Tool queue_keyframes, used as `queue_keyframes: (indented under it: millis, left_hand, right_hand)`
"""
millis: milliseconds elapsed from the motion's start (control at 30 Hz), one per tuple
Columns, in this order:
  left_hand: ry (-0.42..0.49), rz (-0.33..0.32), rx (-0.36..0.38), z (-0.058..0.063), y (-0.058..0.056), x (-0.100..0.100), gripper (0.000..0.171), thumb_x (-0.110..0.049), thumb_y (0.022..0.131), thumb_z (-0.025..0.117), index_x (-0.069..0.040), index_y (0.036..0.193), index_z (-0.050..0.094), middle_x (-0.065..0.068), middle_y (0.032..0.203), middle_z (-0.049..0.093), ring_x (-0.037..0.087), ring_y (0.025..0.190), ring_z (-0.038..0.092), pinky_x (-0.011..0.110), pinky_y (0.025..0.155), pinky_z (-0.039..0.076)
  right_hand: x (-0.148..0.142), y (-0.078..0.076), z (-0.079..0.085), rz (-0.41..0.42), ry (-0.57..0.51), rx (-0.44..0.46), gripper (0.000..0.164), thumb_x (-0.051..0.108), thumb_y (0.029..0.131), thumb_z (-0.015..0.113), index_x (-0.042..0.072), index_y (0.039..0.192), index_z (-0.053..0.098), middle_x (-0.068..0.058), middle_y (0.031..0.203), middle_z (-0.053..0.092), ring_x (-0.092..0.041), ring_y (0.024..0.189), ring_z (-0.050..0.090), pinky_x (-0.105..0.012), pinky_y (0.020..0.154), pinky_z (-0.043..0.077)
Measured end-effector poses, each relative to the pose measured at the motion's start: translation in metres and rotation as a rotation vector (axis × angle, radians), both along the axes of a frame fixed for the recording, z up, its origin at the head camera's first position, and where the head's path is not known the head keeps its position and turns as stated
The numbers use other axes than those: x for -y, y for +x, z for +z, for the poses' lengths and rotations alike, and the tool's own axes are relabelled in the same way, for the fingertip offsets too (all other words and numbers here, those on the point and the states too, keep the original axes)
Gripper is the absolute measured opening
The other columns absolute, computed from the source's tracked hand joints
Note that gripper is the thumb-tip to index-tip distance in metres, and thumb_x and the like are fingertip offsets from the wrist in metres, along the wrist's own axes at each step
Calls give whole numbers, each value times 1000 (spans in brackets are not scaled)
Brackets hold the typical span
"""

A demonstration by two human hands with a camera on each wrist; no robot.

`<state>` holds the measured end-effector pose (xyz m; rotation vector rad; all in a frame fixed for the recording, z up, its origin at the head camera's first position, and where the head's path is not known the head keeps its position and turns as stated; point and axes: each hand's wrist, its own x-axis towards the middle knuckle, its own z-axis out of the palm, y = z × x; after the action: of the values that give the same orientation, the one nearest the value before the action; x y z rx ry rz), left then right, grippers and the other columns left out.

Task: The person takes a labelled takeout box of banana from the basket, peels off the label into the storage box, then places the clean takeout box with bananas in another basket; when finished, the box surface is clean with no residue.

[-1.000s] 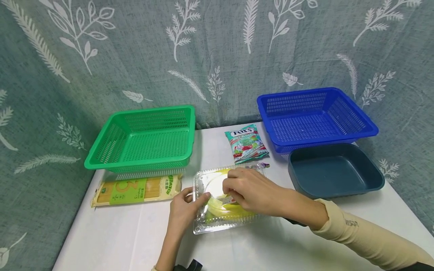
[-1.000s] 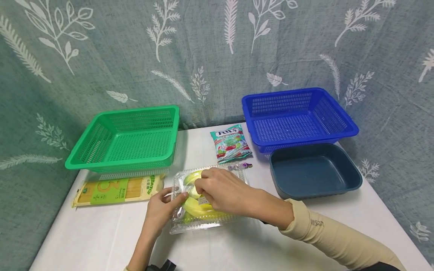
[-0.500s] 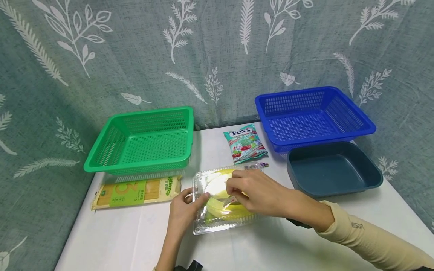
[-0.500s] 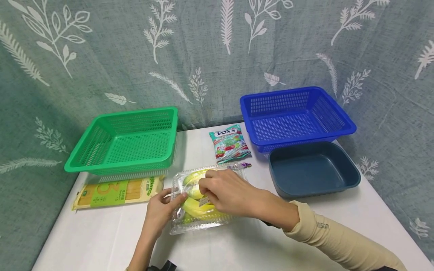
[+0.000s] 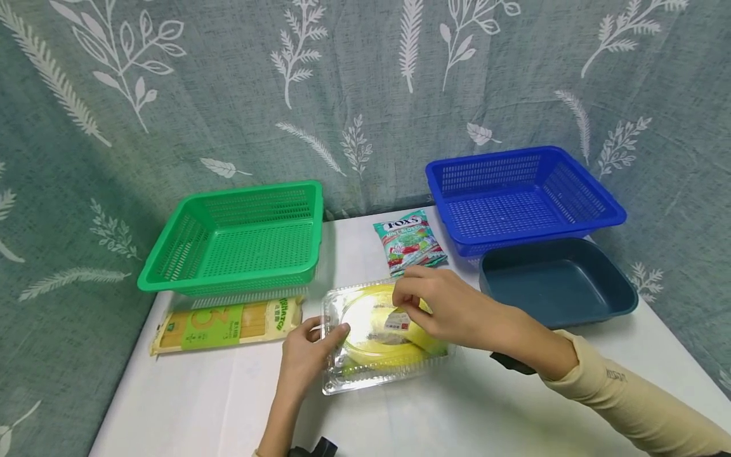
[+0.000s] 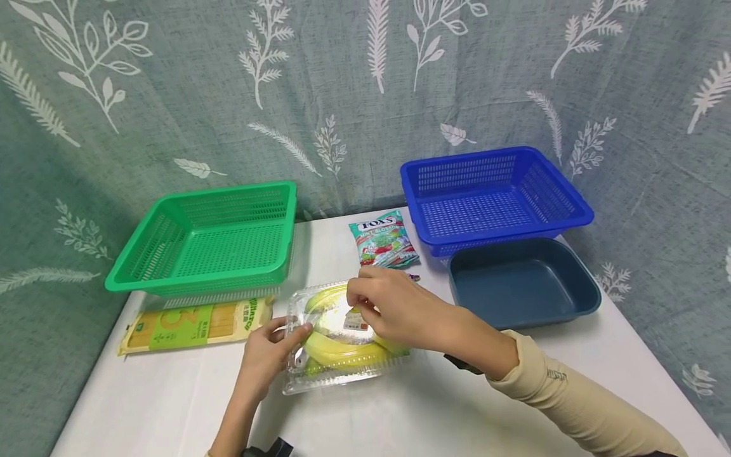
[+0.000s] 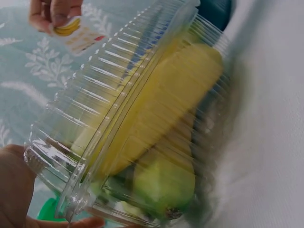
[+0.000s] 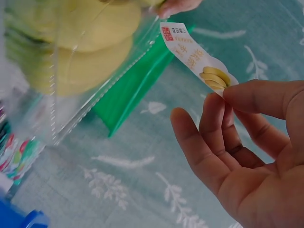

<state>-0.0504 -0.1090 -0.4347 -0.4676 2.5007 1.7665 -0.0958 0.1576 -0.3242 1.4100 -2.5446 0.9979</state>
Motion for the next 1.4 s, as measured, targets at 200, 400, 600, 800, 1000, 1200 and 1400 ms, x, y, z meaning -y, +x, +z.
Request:
queue_keyframes:
  millis: [200,400,600,800,1000,1200,1400]
  left_hand:
    - [-20,9,3,2,-1,-1,70,-42,82,82,4,131,59,13,96,74,19,67,67,31,58,55]
    - [-66,2,7,3,-1,-1,76,-48,84,78,5,133,57,22,109,70,22,76,69,32,61,56]
    - [-351,-6,-65,13,2,-8,80,-59,90,66,3,139,52,30,126,62,42,103,67,50,77,58]
    - [-625,39,-451,42,3,-39,59,-41,90,73,0,131,61,21,121,67,41,108,64,56,81,54]
    - [-369,-100,-666,66,-1,-86,42,-18,87,76,-5,125,65,8,117,68,25,97,69,32,67,60]
    - [-144,-252,-613,69,-6,-125,37,-8,86,75,-6,122,65,5,113,69,17,89,71,22,64,57]
    - [-126,-357,-469,71,-9,-169,38,-14,88,73,-9,125,64,2,111,68,8,89,68,18,65,55]
  right_hand:
    - [-18,-3,1,-72,19,7,17,-3,90,71,14,94,71,8,91,60,-5,78,54,-25,67,52]
    - [-34,-7,2,-146,16,-18,19,-4,87,73,14,93,72,8,92,62,-6,81,56,-24,71,53]
    - [-48,-7,6,-189,24,-21,19,-4,86,74,13,95,73,8,93,61,-6,82,57,-25,72,54]
    - [-64,-6,10,-236,16,-45,19,-4,86,74,12,94,73,8,90,62,-5,80,57,-25,70,53]
    - [-79,-6,12,-259,-13,-98,23,-8,83,75,13,92,72,8,88,63,-5,78,55,-24,67,51]
    - [-96,-3,16,-292,-12,-138,28,-9,81,76,16,92,72,8,88,64,-5,77,54,-25,65,50]
    - [-119,2,20,-354,-4,-198,29,-10,80,78,16,90,71,11,84,60,-4,76,54,-22,65,48]
